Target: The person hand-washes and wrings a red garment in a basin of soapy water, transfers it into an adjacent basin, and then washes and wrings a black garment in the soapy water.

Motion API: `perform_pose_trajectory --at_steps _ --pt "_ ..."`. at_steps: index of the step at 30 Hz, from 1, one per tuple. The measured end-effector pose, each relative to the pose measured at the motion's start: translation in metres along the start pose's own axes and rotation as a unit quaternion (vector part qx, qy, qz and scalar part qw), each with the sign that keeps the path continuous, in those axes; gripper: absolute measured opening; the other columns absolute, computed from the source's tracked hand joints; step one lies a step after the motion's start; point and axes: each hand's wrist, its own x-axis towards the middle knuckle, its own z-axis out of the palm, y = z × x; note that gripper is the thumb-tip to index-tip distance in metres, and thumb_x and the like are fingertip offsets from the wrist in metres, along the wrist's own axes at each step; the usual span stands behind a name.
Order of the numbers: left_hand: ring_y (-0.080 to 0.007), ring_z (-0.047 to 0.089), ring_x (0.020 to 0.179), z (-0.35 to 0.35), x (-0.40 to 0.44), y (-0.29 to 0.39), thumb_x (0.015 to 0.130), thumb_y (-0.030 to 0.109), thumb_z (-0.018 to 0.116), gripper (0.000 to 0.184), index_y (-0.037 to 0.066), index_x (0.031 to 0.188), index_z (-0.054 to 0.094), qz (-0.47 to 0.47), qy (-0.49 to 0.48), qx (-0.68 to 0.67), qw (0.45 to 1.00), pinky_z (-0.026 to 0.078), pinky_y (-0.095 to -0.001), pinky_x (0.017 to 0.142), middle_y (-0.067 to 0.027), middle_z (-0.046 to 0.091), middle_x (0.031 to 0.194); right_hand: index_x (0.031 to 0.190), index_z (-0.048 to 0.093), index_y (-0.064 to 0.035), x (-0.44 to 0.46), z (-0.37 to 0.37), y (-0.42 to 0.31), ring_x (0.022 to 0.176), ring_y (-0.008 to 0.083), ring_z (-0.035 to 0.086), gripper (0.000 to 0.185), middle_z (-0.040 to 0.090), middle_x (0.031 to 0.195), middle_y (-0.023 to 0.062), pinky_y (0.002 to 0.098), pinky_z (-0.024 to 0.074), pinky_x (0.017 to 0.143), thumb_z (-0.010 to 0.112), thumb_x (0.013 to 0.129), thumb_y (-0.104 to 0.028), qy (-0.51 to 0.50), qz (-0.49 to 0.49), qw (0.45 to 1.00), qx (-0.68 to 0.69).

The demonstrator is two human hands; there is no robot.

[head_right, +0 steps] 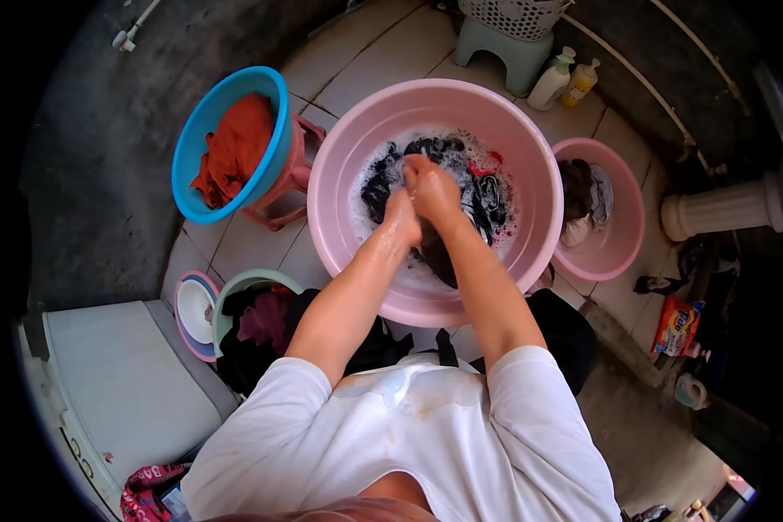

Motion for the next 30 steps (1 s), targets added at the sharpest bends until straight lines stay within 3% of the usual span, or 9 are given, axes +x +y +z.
perform_pose_trajectory --at_steps 5,6,11,17,19,23,25,28,30 --pt "-0.0256 0.052 0.099 -0.070 0.115 -0.053 0.090 0.034 0.036 0.032 0.010 0.100 0.054 0.265 -0.245 0.047 0.931 0.042 -0.0393 0.084 -0.0116 0.057 0.100 0.107 0.059 -0.0179 -0.038 -0.002 -0.037 0.085 0.0307 0.059 0.027 0.063 0.090 0.0114 0.0400 0.0469 0.073 0.051 0.081 -0.020 0.015 -0.129 0.991 0.012" --pt "-0.0229 0.054 0.095 -0.064 0.068 -0.026 0.089 0.034 0.041 0.030 0.010 0.099 0.055 0.151 -0.387 -0.073 0.907 0.043 -0.0361 0.080 -0.0096 0.058 0.098 0.106 0.059 -0.0179 -0.041 -0.001 -0.037 0.085 0.0307 0.059 0.026 0.063 0.090 0.0114 0.0400 0.0468 0.073 0.050 0.082 -0.021 -0.006 -0.146 0.989 -0.011" --pt "-0.0271 0.051 0.097 0.017 -0.024 0.006 0.090 0.035 0.027 0.037 0.011 0.102 0.053 0.026 0.049 0.005 0.998 0.039 -0.0399 0.084 -0.0101 0.054 0.103 0.101 0.060 -0.0155 0.011 0.000 -0.003 0.084 0.0313 0.060 0.023 0.064 0.088 0.0125 0.0393 0.0464 0.075 0.047 0.084 -0.023 0.026 0.003 1.000 -0.006" --pt "-0.0198 0.055 0.074 -0.031 0.018 -0.004 0.087 0.031 0.045 0.023 0.012 0.078 0.054 0.044 -0.420 -0.198 0.885 0.045 -0.0325 0.067 -0.0056 0.056 0.076 0.100 0.060 -0.0125 -0.035 -0.015 -0.043 0.087 0.0319 0.058 0.021 0.062 0.090 0.0146 0.0368 0.0463 0.076 0.048 0.083 -0.019 -0.024 -0.081 0.996 0.009" --pt "-0.0205 0.057 0.076 0.024 -0.039 0.005 0.085 0.029 0.051 0.021 0.009 0.083 0.057 0.009 0.022 -0.091 0.996 0.046 -0.0339 0.070 -0.0057 0.059 0.079 0.097 0.060 -0.0087 0.003 -0.023 -0.006 0.083 0.0350 0.059 0.023 0.062 0.088 0.0176 0.0410 0.0457 0.074 0.046 0.086 -0.023 0.002 -0.018 0.998 0.054" --pt "-0.0261 0.056 0.084 0.032 -0.039 0.033 0.084 0.027 0.054 0.025 0.005 0.094 0.057 0.080 0.033 -0.089 0.992 0.045 -0.0414 0.080 -0.0097 0.061 0.088 0.100 0.060 -0.0039 0.025 -0.035 0.036 0.081 0.0215 0.057 0.030 0.061 0.086 0.0120 0.0314 0.0439 0.074 0.048 0.088 -0.029 0.086 0.093 0.979 0.162" --pt "-0.0229 0.055 0.083 0.009 0.002 0.050 0.081 0.024 0.057 0.021 0.006 0.091 0.056 0.114 -0.072 -0.209 0.969 0.044 -0.0373 0.081 -0.0098 0.059 0.090 0.098 0.061 -0.0052 0.031 -0.024 0.069 0.086 0.0178 0.054 0.029 0.059 0.092 0.0092 0.0302 0.0427 0.077 0.050 0.087 -0.030 0.139 0.220 0.839 0.478" --pt "-0.0257 0.051 0.095 -0.005 0.053 0.039 0.081 0.020 0.057 0.025 0.006 0.100 0.051 0.240 0.091 0.095 0.962 0.041 -0.0375 0.085 -0.0127 0.054 0.103 0.094 0.062 -0.0058 0.016 -0.009 0.072 0.088 0.0192 0.055 0.026 0.058 0.096 0.0101 0.0311 0.0424 0.078 0.059 0.082 -0.028 0.102 0.163 0.919 0.344" --pt "-0.0319 0.050 0.096 -0.007 0.051 0.023 0.079 0.016 0.056 0.026 0.003 0.101 0.049 0.378 0.137 0.423 0.812 0.040 -0.0389 0.084 -0.0180 0.052 0.103 0.093 0.061 -0.0052 0.015 0.007 0.080 0.090 0.0239 0.055 0.028 0.059 0.097 0.0136 0.0334 0.0432 0.076 0.066 0.076 -0.027 0.034 0.091 0.986 0.139"
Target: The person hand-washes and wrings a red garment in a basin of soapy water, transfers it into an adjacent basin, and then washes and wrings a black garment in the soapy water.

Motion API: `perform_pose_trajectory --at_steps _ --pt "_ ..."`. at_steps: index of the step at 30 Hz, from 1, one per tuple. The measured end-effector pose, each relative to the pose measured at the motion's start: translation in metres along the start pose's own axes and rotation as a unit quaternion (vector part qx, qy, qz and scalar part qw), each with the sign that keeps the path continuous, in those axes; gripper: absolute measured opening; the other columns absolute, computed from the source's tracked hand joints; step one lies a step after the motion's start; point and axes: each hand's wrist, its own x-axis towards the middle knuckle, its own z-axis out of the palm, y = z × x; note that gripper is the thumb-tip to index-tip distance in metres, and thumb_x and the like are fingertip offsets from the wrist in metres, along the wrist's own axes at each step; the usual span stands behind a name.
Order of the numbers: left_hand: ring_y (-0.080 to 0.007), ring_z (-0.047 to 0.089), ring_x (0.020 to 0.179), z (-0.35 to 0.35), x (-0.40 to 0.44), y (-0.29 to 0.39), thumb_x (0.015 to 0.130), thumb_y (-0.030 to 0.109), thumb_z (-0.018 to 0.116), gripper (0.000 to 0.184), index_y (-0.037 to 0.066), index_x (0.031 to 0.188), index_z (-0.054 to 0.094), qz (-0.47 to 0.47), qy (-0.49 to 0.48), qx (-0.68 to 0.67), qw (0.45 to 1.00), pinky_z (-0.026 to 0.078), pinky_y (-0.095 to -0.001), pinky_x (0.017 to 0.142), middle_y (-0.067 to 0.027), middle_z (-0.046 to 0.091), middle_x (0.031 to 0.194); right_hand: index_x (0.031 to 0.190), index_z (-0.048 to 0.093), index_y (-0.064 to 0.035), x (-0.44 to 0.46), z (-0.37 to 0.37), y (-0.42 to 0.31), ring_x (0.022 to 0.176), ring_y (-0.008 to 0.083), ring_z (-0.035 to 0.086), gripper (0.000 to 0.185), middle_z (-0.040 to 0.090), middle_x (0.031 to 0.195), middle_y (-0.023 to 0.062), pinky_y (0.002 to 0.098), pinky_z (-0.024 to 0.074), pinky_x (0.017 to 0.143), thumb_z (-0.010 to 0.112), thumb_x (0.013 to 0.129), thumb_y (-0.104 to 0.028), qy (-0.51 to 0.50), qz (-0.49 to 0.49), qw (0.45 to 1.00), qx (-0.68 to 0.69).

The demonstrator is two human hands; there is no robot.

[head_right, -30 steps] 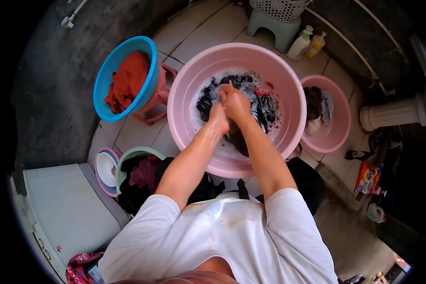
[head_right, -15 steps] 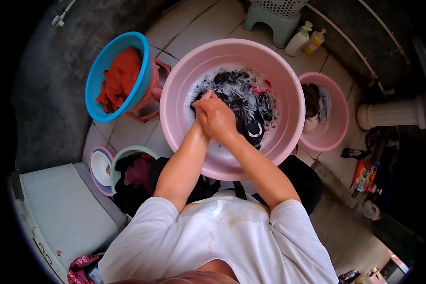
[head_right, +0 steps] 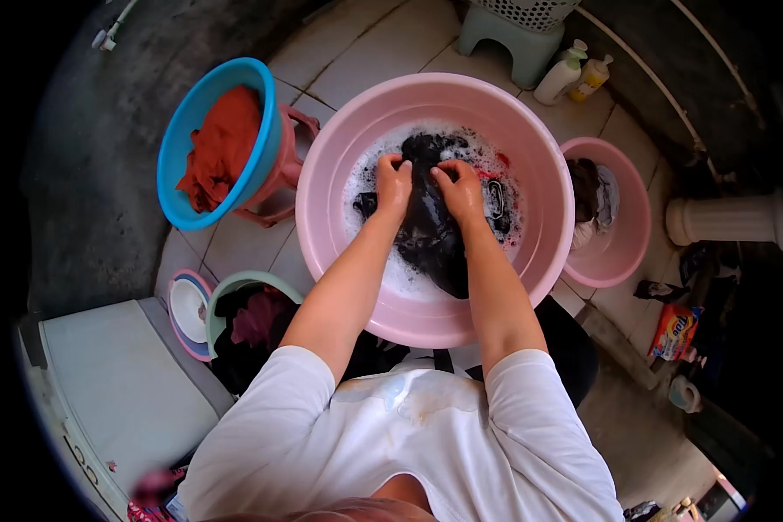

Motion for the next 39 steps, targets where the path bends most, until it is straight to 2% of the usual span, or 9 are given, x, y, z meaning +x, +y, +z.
perform_pose_trajectory --at_steps 5,8,13,15,19,22,27,32,39 --pt "-0.0378 0.046 0.108 0.027 0.009 -0.025 0.082 0.026 0.051 0.033 0.002 0.106 0.050 -0.024 -0.100 0.238 0.966 0.038 -0.0426 0.090 -0.0226 0.052 0.110 0.086 0.060 -0.0043 0.012 0.018 0.017 0.079 0.0369 0.059 0.020 0.062 0.083 0.0180 0.0434 0.0466 0.067 0.058 0.080 -0.023 0.025 -0.002 0.969 -0.245" --pt "-0.0408 0.046 0.108 0.041 0.009 -0.058 0.084 0.033 0.045 0.043 0.002 0.113 0.049 0.076 -0.133 0.291 0.944 0.038 -0.0444 0.091 -0.0248 0.050 0.115 0.102 0.056 -0.0024 0.025 0.024 0.035 0.084 0.0365 0.059 0.027 0.060 0.088 0.0210 0.0452 0.0477 0.071 0.052 0.078 -0.013 -0.239 -0.046 0.816 -0.524" --pt "-0.0400 0.045 0.111 0.016 0.018 -0.013 0.081 0.033 0.047 0.048 -0.001 0.113 0.052 -0.071 -0.254 0.281 0.923 0.036 -0.0455 0.092 -0.0264 0.048 0.119 0.104 0.050 -0.0002 0.016 0.022 0.046 0.090 0.0363 0.056 0.029 0.057 0.098 0.0206 0.0450 0.0444 0.076 0.054 0.078 -0.012 -0.062 -0.041 0.938 -0.340" --pt "-0.0326 0.050 0.107 0.006 0.009 0.004 0.077 0.030 0.058 0.043 0.004 0.110 0.055 -0.308 -0.087 -0.160 0.934 0.041 -0.0417 0.086 -0.0178 0.053 0.117 0.094 0.051 0.0011 0.002 0.016 0.007 0.090 0.0382 0.055 0.022 0.057 0.097 0.0222 0.0437 0.0438 0.075 0.055 0.081 -0.016 -0.019 -0.076 0.964 -0.254" --pt "-0.0224 0.055 0.071 -0.015 0.005 -0.001 0.081 0.025 0.057 0.020 0.008 0.089 0.052 -0.378 -0.151 -0.492 0.770 0.047 -0.0368 0.064 -0.0098 0.056 0.082 0.079 0.053 -0.0026 -0.049 0.010 -0.066 0.097 0.0374 0.052 0.014 0.054 0.108 0.0186 0.0414 0.0430 0.080 0.060 0.077 -0.015 -0.019 -0.261 0.962 -0.082" --pt "-0.0218 0.054 0.068 -0.030 -0.013 0.008 0.085 0.034 0.051 0.025 0.009 0.086 0.050 -0.343 -0.237 -0.501 0.758 0.047 -0.0349 0.060 -0.0089 0.056 0.081 0.079 0.053 -0.0026 -0.082 0.010 -0.103 0.098 0.0363 0.050 0.015 0.056 0.104 0.0171 0.0411 0.0426 0.081 0.061 0.075 -0.014 -0.054 -0.342 0.932 -0.105" --pt "-0.0209 0.049 0.105 -0.022 -0.073 0.054 0.087 0.039 0.045 0.037 0.006 0.100 0.056 -0.412 -0.137 -0.407 0.804 0.041 -0.0363 0.085 -0.0093 0.056 0.106 0.104 0.051 -0.0017 -0.024 0.012 -0.072 0.078 0.0398 0.058 0.036 0.060 0.089 0.0221 0.0438 0.0460 0.072 0.057 0.078 -0.026 0.025 -0.048 0.994 -0.090" --pt "-0.0189 0.055 0.092 -0.011 -0.064 0.040 0.084 0.033 0.049 0.032 0.005 0.095 0.058 -0.391 -0.144 -0.493 0.764 0.044 -0.0341 0.078 -0.0081 0.059 0.094 0.108 0.055 -0.0113 -0.085 0.015 -0.112 0.083 0.0335 0.060 0.031 0.062 0.089 0.0159 0.0410 0.0473 0.073 0.054 0.078 -0.019 -0.030 -0.265 0.961 -0.076" --pt "-0.0218 0.058 0.078 -0.017 -0.068 0.073 0.087 0.028 0.051 0.020 0.009 0.090 0.056 -0.326 -0.160 -0.510 0.780 0.048 -0.0369 0.072 -0.0063 0.059 0.082 0.111 0.056 -0.0065 -0.017 -0.038 -0.074 0.094 0.0269 0.058 0.029 0.061 0.099 0.0158 0.0326 0.0438 0.082 0.050 0.084 -0.017 -0.071 -0.076 0.992 -0.065"
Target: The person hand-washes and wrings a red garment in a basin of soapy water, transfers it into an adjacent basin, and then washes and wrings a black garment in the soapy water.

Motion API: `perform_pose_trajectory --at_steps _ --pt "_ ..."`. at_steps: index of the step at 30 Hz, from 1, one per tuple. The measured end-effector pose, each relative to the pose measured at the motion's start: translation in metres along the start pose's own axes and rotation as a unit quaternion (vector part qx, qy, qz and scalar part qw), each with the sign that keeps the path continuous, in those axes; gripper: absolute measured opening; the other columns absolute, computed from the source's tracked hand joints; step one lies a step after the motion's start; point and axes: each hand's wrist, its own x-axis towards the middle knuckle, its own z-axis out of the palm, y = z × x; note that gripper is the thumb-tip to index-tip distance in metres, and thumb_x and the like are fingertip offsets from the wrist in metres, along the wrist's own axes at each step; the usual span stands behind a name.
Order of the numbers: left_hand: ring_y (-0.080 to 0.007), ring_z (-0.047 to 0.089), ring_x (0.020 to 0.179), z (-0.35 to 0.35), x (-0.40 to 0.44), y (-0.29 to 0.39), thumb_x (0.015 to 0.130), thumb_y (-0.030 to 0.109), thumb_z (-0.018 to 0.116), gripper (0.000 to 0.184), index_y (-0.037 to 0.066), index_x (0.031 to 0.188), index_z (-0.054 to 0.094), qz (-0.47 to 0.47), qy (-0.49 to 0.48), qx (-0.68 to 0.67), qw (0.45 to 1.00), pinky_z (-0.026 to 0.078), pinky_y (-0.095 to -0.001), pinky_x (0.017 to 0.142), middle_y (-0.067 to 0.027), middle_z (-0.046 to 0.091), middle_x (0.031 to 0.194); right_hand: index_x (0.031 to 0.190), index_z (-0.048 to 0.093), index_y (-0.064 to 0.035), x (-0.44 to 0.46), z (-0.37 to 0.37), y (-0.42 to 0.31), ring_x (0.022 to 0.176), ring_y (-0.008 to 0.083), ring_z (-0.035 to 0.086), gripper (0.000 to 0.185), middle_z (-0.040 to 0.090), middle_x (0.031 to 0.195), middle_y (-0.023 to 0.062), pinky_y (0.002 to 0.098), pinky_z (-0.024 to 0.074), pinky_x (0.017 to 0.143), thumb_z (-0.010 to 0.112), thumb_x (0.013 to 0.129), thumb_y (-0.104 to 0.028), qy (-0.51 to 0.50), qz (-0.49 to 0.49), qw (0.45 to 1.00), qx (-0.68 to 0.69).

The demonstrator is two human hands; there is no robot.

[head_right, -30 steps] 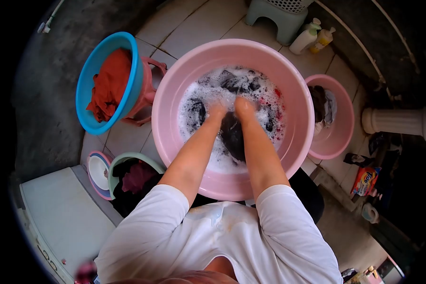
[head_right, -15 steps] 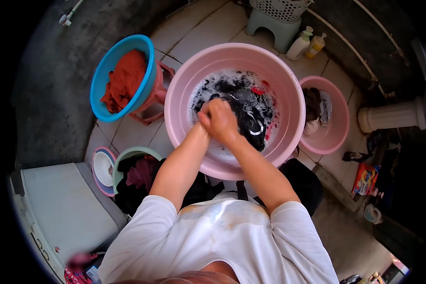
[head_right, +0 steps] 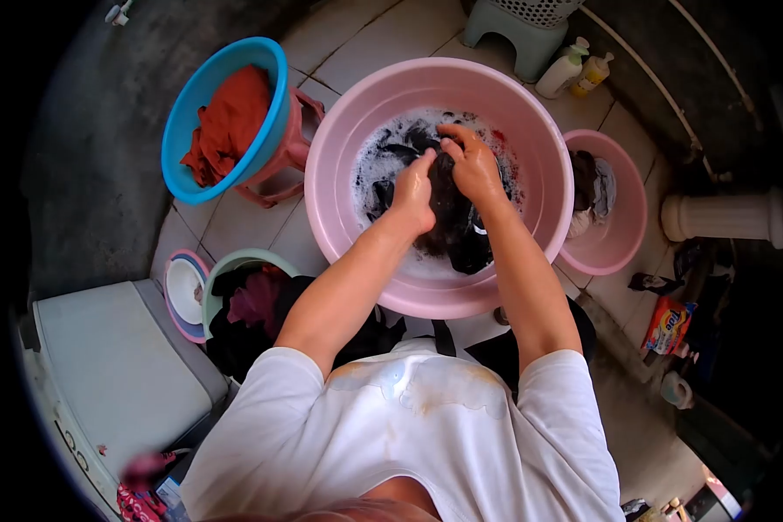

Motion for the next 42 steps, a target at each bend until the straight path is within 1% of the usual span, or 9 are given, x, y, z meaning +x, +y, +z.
perform_pose_trajectory --at_steps 2,6,10,14,18,24,30,34,42 --pt "-0.0210 0.057 0.081 0.005 -0.003 0.024 0.088 0.033 0.049 0.027 0.006 0.089 0.055 0.012 -0.014 -0.007 1.000 0.046 -0.0363 0.078 -0.0094 0.060 0.085 0.117 0.052 -0.0041 -0.012 -0.006 -0.005 0.102 0.0219 0.054 0.038 0.058 0.107 0.0140 0.0303 0.0395 0.088 0.054 0.083 -0.021 -0.028 0.033 0.941 0.334" --pt "-0.0207 0.055 0.088 -0.014 0.001 0.052 0.087 0.029 0.050 0.025 0.006 0.097 0.054 0.015 -0.193 0.021 0.981 0.044 -0.0354 0.082 -0.0099 0.058 0.093 0.120 0.049 -0.0027 -0.031 -0.027 -0.035 0.103 0.0198 0.052 0.056 0.057 0.108 0.0130 0.0285 0.0372 0.091 0.068 0.073 -0.026 -0.098 -0.003 0.994 0.041" --pt "-0.0216 0.047 0.107 -0.032 -0.018 0.081 0.077 0.008 0.051 0.039 0.003 0.116 0.048 0.129 -0.205 0.293 0.925 0.040 -0.0341 0.090 -0.0098 0.049 0.115 0.106 0.056 -0.0007 -0.026 -0.041 -0.044 0.081 0.0188 0.061 0.040 0.062 0.090 0.0105 0.0276 0.0477 0.074 0.069 0.070 -0.012 -0.034 0.107 0.953 0.280" --pt "-0.0292 0.037 0.119 -0.054 -0.018 0.075 0.070 0.017 0.061 0.065 0.007 0.131 0.037 0.184 -0.227 0.682 0.670 0.028 -0.0336 0.100 -0.0166 0.042 0.124 0.100 0.053 -0.0016 -0.018 -0.081 -0.100 0.069 0.0172 0.061 0.031 0.060 0.081 0.0081 0.0299 0.0517 0.064 0.060 0.070 -0.003 -0.020 0.008 0.862 0.506" --pt "-0.0337 0.037 0.118 -0.057 -0.005 0.059 0.074 0.026 0.062 0.063 0.011 0.131 0.038 0.226 -0.137 0.765 0.587 0.031 -0.0357 0.098 -0.0196 0.043 0.123 0.095 0.054 -0.0014 -0.021 -0.110 -0.140 0.070 0.0176 0.059 0.023 0.059 0.081 0.0075 0.0276 0.0497 0.066 0.056 0.073 -0.008 0.005 -0.104 0.840 0.533" --pt "-0.0375 0.040 0.118 -0.068 0.007 0.031 0.070 0.040 0.066 0.094 0.003 0.138 0.013 0.086 -0.168 0.750 0.634 0.033 -0.0372 0.098 -0.0263 0.039 0.128 0.096 0.054 -0.0018 -0.023 -0.120 -0.101 0.073 0.0184 0.059 0.022 0.060 0.082 0.0076 0.0291 0.0494 0.068 0.056 0.074 -0.007 0.096 -0.035 0.827 0.553" --pt "-0.0325 0.048 0.113 -0.047 -0.006 0.006 0.080 0.038 0.055 0.074 0.004 0.137 0.022 -0.002 -0.105 0.870 0.481 0.041 -0.0405 0.090 -0.0229 0.048 0.122 0.104 0.054 -0.0002 -0.025 -0.095 -0.007 0.079 0.0161 0.059 0.036 0.061 0.089 0.0076 0.0281 0.0473 0.071 0.065 0.073 -0.014 0.122 0.117 0.948 0.268" --pt "-0.0350 0.053 0.103 -0.043 -0.020 0.001 0.078 0.034 0.058 0.065 0.001 0.128 0.034 0.124 -0.056 0.883 0.450 0.045 -0.0429 0.083 -0.0221 0.052 0.112 0.123 0.045 -0.0070 -0.039 -0.074 0.017 0.119 0.0338 0.039 0.064 0.042 0.126 0.0199 0.0399 0.0321 0.098 0.066 0.063 -0.010 0.118 -0.099 0.920 -0.360" --pt "-0.0322 0.058 0.095 -0.057 -0.001 -0.013 0.076 0.025 0.056 0.033 0.002 0.099 0.060 0.008 -0.092 0.894 0.438 0.045 -0.0406 0.085 -0.0161 0.060 0.103 0.125 0.045 -0.0132 -0.032 -0.026 0.031 0.123 0.0267 0.035 0.063 0.045 0.128 0.0099 0.0501 0.0213 0.103 0.062 0.064 -0.009 -0.103 -0.146 0.886 -0.427"
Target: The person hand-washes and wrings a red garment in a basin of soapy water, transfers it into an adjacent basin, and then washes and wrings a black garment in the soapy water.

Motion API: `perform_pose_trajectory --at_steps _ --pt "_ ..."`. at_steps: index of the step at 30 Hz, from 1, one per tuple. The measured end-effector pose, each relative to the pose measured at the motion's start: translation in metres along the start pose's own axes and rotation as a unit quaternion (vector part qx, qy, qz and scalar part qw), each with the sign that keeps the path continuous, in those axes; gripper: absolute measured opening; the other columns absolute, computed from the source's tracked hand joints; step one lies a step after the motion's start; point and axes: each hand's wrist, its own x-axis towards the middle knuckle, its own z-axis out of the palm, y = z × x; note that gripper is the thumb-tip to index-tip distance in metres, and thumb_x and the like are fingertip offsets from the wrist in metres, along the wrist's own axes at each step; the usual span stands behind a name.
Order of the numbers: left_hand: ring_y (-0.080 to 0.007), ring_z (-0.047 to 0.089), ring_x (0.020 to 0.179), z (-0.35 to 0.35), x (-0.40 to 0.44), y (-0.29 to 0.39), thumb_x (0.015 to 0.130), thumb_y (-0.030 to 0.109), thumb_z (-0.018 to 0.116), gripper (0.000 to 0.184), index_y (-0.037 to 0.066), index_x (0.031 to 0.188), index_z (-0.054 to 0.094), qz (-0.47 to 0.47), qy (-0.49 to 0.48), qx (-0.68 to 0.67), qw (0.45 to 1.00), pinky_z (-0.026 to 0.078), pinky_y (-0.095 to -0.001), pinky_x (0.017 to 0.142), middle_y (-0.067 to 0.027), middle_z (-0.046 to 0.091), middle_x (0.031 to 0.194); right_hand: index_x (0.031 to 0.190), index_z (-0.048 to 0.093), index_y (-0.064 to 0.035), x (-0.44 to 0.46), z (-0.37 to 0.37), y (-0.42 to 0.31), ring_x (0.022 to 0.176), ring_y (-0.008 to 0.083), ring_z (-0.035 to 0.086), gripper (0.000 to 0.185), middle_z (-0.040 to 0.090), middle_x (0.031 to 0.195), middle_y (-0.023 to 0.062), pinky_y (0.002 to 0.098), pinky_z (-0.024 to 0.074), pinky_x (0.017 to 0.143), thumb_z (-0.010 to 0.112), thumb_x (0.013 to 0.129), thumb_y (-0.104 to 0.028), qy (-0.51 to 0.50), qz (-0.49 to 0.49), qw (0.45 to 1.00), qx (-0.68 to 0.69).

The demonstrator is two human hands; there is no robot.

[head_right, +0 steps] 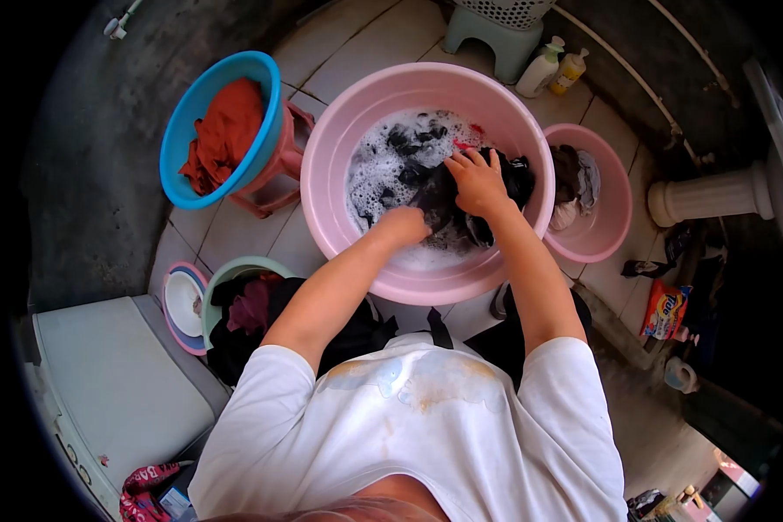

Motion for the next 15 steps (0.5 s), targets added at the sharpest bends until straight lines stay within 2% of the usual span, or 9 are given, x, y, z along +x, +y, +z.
perform_pose_trajectory --at_steps 2,4,6,8,10,12,13,14,15 --pt "-0.0328 0.060 0.090 -0.004 0.014 -0.011 0.076 0.022 0.055 0.026 0.005 0.091 0.066 0.031 0.057 -0.025 0.998 0.046 -0.0430 0.080 -0.0147 0.062 0.101 0.122 0.049 -0.0126 0.006 -0.007 0.001 0.116 0.0271 0.042 0.059 0.053 0.117 0.0091 0.0498 0.0241 0.101 0.065 0.065 -0.014 -0.092 0.005 0.996 -0.021" --pt "-0.0272 0.058 0.075 -0.029 0.013 -0.019 0.078 0.022 0.053 0.018 0.005 0.079 0.060 0.146 0.139 -0.188 0.961 0.046 -0.0397 0.065 -0.0092 0.060 0.080 0.120 0.051 -0.0123 0.007 -0.011 0.010 0.112 0.0278 0.045 0.057 0.056 0.112 0.0092 0.0482 0.0261 0.099 0.066 0.065 -0.017 -0.084 0.007 0.996 0.008" --pt "-0.0173 0.054 0.063 -0.051 0.002 -0.018 0.074 0.015 0.055 0.011 0.006 0.069 0.058 0.104 0.093 -0.589 0.796 0.041 -0.0334 0.053 -0.0030 0.057 0.070 0.118 0.052 -0.0119 0.004 -0.018 0.016 0.107 0.0285 0.048 0.055 0.058 0.106 0.0094 0.0467 0.0281 0.098 0.068 0.066 -0.020 -0.076 0.008 0.996 0.037" --pt "-0.0097 0.046 0.062 -0.078 -0.016 -0.010 0.075 0.014 0.055 0.012 0.010 0.064 0.051 0.121 0.131 -0.681 0.710 0.036 -0.0253 0.051 0.0019 0.047 0.065 0.120 0.051 -0.0131 0.002 -0.030 0.017 0.106 0.0304 0.049 0.060 0.057 0.107 0.0104 0.0433 0.0298 0.097 0.070 0.065 -0.026 -0.090 0.008 0.988 0.126" --pt "-0.0088 0.048 0.066 -0.098 -0.034 -0.004 0.076 0.013 0.056 0.004 0.012 0.072 0.054 0.124 0.138 -0.702 0.688 0.037 -0.0239 0.054 0.0017 0.051 0.071 0.113 0.056 -0.0099 -0.005 -0.041 0.013 0.098 0.0327 0.053 0.049 0.060 0.102 0.0119 0.0386 0.0375 0.088 0.069 0.068 -0.026 -0.053 -0.002 0.992 0.114" --pt "-0.0076 0.048 0.067 -0.114 -0.058 0.007 0.077 0.013 0.056 0.004 0.010 0.079 0.055 0.170 0.170 -0.755 0.610 0.036 -0.0223 0.055 0.0024 0.051 0.072 0.102 0.060 -0.0053 -0.010 -0.051 0.013 0.084 0.0313 0.057 0.035 0.063 0.091 0.0133 0.0346 0.0426 0.077 0.067 0.074 -0.024 -0.047 0.110 0.953 0.278" --pt "-0.0073 0.050 0.070 -0.121 -0.069 0.008 0.078 0.010 0.055 0.006 0.007 0.083 0.055 0.197 0.187 -0.760 0.590 0.039 -0.0224 0.059 0.0021 0.053 0.075 0.093 0.061 -0.0017 -0.010 -0.051 0.016 0.072 0.0231 0.057 0.024 0.063 0.078 0.0110 0.0300 0.0434 0.068 0.064 0.079 -0.021 0.021 0.119 0.914 0.387" --pt "-0.0073 0.050 0.070 -0.128 -0.076 0.008 0.078 0.010 0.055 0.006 0.007 0.083 0.055 0.197 0.189 -0.759 0.591 0.039 -0.0224 0.059 0.0021 0.053 0.075 0.090 0.061 -0.0005 -0.012 -0.057 0.021 0.070 0.0130 0.052 0.018 0.060 0.074 0.0048 0.0254 0.0414 0.068 0.062 0.080 -0.015 0.079 0.108 0.877 0.461" --pt "-0.0078 0.051 0.072 -0.135 -0.083 0.008 0.079 0.009 0.054 0.005 0.005 0.083 0.055 0.251 0.183 -0.772 0.555 0.040 -0.0230 0.063 0.0014 0.054 0.076 0.087 0.060 0.0001 -0.013 -0.077 0.020 0.072 0.0103 0.051 0.013 0.058 0.075 0.0027 0.0235 0.0403 0.068 0.061 0.080 -0.011 0.109 0.111 0.835 0.529"
